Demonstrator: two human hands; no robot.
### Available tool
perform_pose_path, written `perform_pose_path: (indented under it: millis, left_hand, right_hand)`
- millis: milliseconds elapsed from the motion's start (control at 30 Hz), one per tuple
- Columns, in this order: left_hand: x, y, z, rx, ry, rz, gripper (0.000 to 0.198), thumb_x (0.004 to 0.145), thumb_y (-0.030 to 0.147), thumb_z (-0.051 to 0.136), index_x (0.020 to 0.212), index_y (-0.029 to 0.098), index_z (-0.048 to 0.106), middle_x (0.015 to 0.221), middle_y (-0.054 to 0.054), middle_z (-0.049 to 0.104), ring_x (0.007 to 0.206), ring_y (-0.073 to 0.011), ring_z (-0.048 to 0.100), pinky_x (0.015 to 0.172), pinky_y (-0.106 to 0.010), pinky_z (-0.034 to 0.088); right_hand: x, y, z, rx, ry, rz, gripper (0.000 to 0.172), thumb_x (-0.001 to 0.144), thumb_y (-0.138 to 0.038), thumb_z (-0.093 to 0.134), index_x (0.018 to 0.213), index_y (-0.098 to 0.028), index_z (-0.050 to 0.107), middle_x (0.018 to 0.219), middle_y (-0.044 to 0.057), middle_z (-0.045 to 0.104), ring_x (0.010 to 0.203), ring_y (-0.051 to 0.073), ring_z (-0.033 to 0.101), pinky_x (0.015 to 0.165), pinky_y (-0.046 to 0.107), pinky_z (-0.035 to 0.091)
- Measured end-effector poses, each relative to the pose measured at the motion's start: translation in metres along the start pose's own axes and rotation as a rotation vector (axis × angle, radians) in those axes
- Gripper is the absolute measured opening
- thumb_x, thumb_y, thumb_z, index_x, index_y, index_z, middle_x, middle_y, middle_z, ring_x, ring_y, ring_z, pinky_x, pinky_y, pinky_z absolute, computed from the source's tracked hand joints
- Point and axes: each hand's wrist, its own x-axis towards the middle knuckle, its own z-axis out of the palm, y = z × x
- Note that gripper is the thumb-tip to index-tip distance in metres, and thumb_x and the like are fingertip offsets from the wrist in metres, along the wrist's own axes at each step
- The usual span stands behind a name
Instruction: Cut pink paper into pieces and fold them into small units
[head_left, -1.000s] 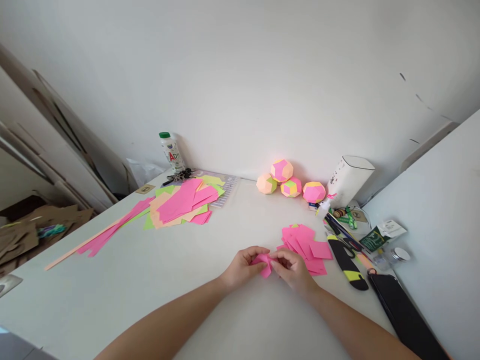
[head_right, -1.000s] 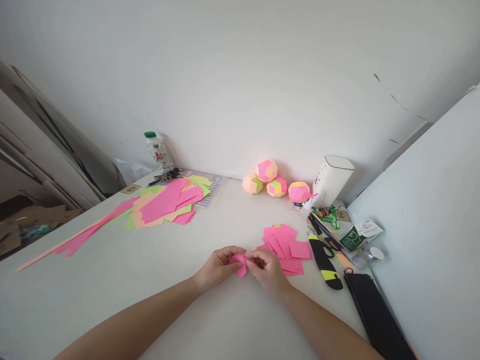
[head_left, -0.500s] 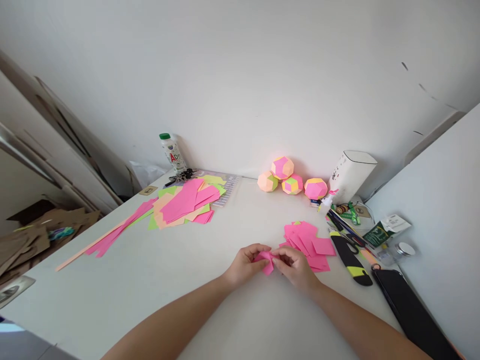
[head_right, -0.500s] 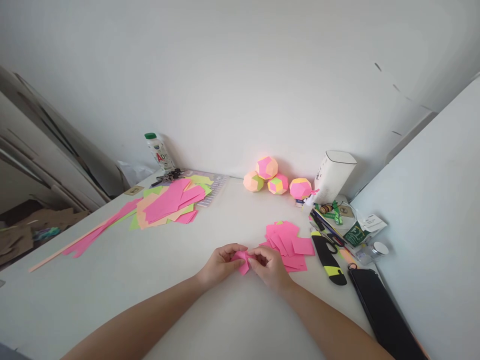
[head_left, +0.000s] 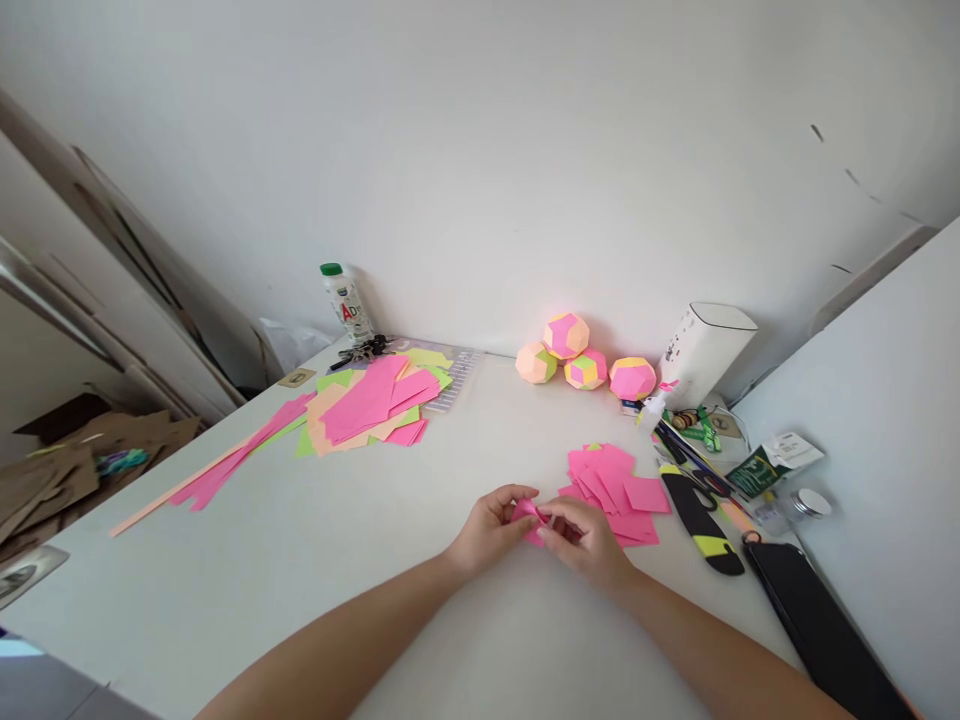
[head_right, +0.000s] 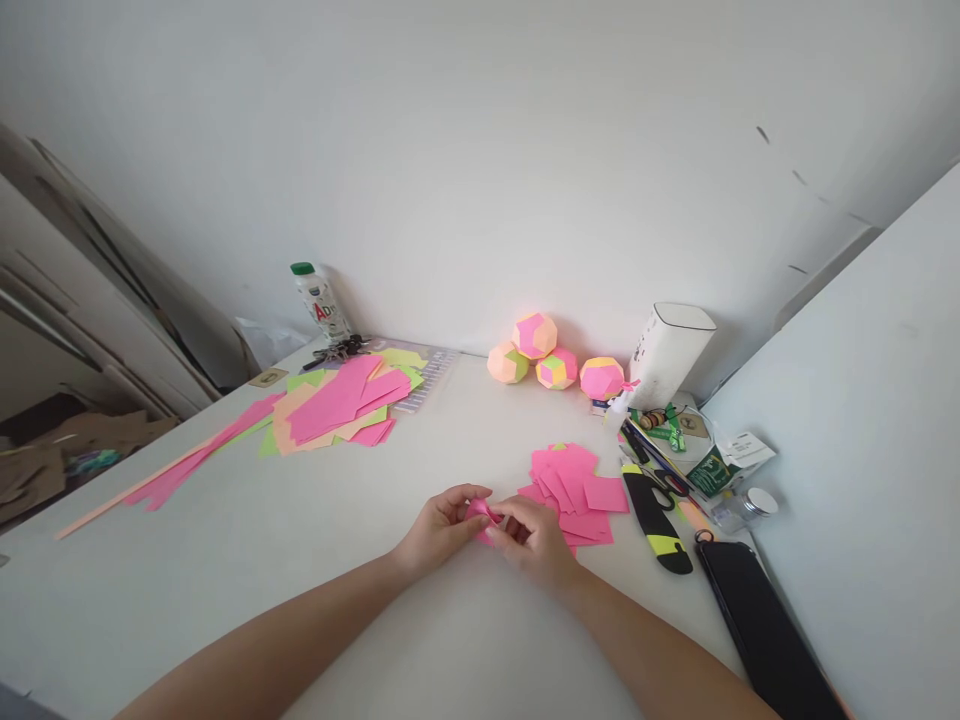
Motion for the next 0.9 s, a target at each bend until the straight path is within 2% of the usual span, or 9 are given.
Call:
perform_pose_path:
  millis: [100,167,267,367,467,667,900]
  left_hand:
    - [0.0005,-0.0021,-0.0006,0.119,0.017,0.122,0.037,0.073,0.042,0.071,0.099,0.018,0.061,0.079,-0.002,0.057,0.073,-0.0152,0.059,0.068,-0.031,0.050]
    - [0.0005,-0.0020,-0.0008,0.249,0.049,0.225,0.029,0.075,0.041,0.069,0.093,0.018,0.065,0.093,-0.006,0.054,0.079,-0.0154,0.057,0.065,-0.029,0.050]
    - [-0.0005,0.0005,-0.0005,0.340,0.057,0.261,0.024,0.078,0.039,0.066,0.087,0.018,0.065,0.111,-0.010,0.049,0.087,-0.0168,0.057,0.064,-0.027,0.050]
    - [-0.0018,0.0037,0.0005,0.319,0.028,0.163,0.022,0.080,0.037,0.064,0.082,0.016,0.061,0.092,-0.007,0.060,0.079,-0.0160,0.059,0.067,-0.028,0.049]
    - [-0.0024,0.0051,0.0012,0.252,0.001,0.078,0.023,0.081,0.037,0.063,0.078,0.015,0.060,0.075,-0.004,0.063,0.071,-0.0150,0.059,0.067,-0.028,0.047]
    - [-0.0012,0.0024,-0.0005,0.111,-0.051,0.144,0.021,0.080,0.035,0.066,0.076,0.014,0.064,0.080,-0.006,0.066,0.075,-0.0154,0.060,0.070,-0.030,0.047]
    - [-0.0009,-0.0005,-0.0025,0.071,-0.095,0.200,0.020,0.080,0.033,0.067,0.074,0.015,0.062,0.080,-0.005,0.064,0.071,-0.0134,0.057,0.067,-0.028,0.045]
  right_hand:
    - [-0.0005,0.0018,0.0019,-0.017,0.030,-0.022,0.014,0.082,-0.021,0.060,0.094,-0.020,0.067,0.075,0.003,0.062,0.055,0.012,0.053,0.048,0.024,0.043]
    - [-0.0005,0.0025,0.0027,-0.030,0.060,-0.044,0.014,0.083,-0.018,0.056,0.091,-0.021,0.067,0.075,0.003,0.063,0.056,0.013,0.053,0.050,0.025,0.044]
    - [-0.0006,0.0029,0.0029,-0.039,0.080,-0.059,0.014,0.084,-0.017,0.055,0.089,-0.022,0.068,0.075,0.003,0.064,0.058,0.013,0.054,0.052,0.026,0.044]
    - [-0.0013,0.0036,0.0029,-0.058,0.086,-0.033,0.013,0.083,-0.018,0.056,0.086,-0.021,0.068,0.073,0.003,0.064,0.058,0.014,0.054,0.051,0.025,0.043]
    - [-0.0020,0.0049,0.0031,-0.070,0.100,0.011,0.010,0.083,-0.019,0.057,0.086,-0.020,0.067,0.070,0.002,0.062,0.056,0.013,0.053,0.049,0.024,0.042]
    - [-0.0016,0.0071,0.0034,-0.062,0.083,0.011,0.008,0.084,-0.022,0.058,0.084,-0.020,0.066,0.070,0.002,0.062,0.057,0.014,0.053,0.052,0.025,0.043]
    - [-0.0018,0.0071,0.0032,-0.057,0.078,0.017,0.010,0.084,-0.025,0.059,0.077,-0.020,0.063,0.067,0.001,0.058,0.056,0.013,0.050,0.050,0.024,0.041]
